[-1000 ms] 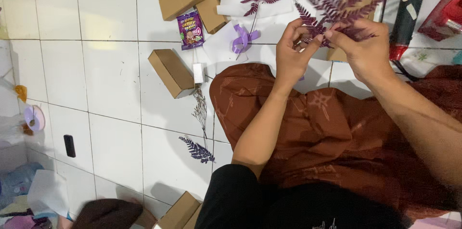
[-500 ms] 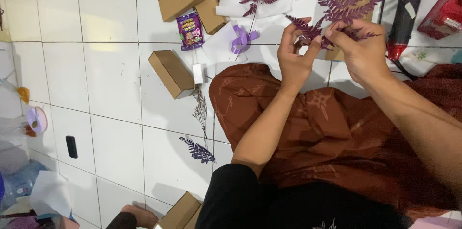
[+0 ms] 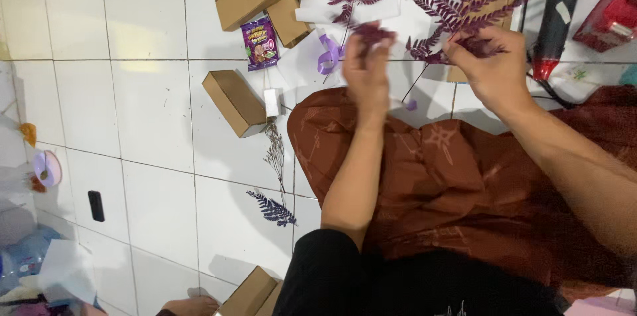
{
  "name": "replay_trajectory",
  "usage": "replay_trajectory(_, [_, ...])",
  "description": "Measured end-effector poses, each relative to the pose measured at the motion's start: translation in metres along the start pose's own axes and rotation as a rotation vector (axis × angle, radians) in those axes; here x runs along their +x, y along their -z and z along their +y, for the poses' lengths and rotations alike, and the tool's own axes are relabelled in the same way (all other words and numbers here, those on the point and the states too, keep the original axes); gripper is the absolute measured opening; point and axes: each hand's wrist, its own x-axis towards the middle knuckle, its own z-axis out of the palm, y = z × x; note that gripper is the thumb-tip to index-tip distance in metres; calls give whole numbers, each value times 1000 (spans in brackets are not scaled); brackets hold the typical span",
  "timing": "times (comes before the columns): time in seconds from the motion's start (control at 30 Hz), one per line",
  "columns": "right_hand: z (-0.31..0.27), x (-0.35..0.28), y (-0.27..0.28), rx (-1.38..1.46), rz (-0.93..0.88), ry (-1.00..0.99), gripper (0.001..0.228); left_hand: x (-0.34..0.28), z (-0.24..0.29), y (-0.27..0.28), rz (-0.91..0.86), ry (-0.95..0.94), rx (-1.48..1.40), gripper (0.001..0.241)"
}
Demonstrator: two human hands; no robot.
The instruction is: The person assembles a floral arrangement by hand, inserting artificial flowers and purple ferns into a small brown box and wrapping wire around the stems.
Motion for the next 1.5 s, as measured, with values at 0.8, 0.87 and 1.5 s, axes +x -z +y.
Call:
replay_trajectory(0.8, [34,41,61,-218,-210,-210,10,41,-69,9,-561,213,1264,42])
replay_trajectory(0.87, [3,34,67,-330,-222,-276,16,47,-72,4,-561,262,1334,33])
replay_trajectory(1.5, [59,32,83,-573,-320,-167,26,61,-58,44,4,52,1552,16])
